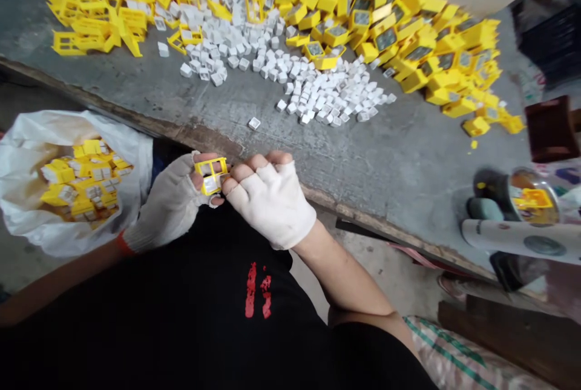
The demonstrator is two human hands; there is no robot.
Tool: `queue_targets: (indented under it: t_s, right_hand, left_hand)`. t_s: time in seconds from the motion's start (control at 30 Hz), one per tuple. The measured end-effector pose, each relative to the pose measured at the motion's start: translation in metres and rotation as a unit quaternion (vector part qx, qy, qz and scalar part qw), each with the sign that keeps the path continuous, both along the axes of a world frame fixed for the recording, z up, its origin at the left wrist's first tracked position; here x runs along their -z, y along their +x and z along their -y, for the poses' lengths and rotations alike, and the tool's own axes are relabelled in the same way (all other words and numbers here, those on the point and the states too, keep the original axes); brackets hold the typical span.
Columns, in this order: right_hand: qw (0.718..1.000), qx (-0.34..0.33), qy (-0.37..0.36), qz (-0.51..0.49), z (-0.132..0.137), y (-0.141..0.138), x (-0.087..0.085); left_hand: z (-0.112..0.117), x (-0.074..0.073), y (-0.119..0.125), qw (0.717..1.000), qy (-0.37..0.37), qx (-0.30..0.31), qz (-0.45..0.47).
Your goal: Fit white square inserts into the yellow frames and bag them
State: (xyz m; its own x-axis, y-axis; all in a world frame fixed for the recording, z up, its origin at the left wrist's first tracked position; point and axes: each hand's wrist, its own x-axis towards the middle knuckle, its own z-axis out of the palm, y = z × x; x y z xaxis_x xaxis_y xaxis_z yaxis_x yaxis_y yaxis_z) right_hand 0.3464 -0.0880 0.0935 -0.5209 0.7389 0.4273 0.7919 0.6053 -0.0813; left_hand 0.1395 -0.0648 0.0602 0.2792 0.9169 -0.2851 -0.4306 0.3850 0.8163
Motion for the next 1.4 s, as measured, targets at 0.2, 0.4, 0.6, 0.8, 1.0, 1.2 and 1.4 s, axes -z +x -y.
queue_targets:
  t_s: [0.2,0.4,0.6,0.8,1.0,1.2,1.4]
  right_hand:
    - [0.996,-0.007,-0.087,-0.033,-0.030,0.030,0.018]
    - [0.946,0.265,-0.183,-0.044,-0.108,0.053,0.045]
    - [0.968,0.167,-0.163,-0.098,-0.101,0.032,0.046]
    - [0.989,0.002,-0.064,-0.132,-0.048,0.016,0.024]
    - [0.990,0.016,-0.023,-0.139,-0.035,0.002,0.033]
    - [0.981,0.010,-0.033,-0.190,-0.037,-0.008,0.054]
    - [0.983,-0.020,-0.080,-0.166,-0.043,-0.001,0.058]
  left_hand:
    - [-0.009,0.003,-0.007,0.996,-0.078,0.034,0.001]
    - [-0.021,0.015,-0.010,0.990,-0.128,0.005,0.058]
    - [-0.023,0.013,-0.006,0.987,-0.142,0.015,0.068]
    - [-0.018,0.011,-0.005,0.987,-0.121,0.049,0.092]
    - [-0.013,0.006,-0.004,0.985,-0.108,0.048,0.126]
    - [-0.016,0.016,-0.008,0.978,-0.145,0.064,0.136]
    - [-0.020,0.019,-0.012,0.980,-0.143,0.048,0.128]
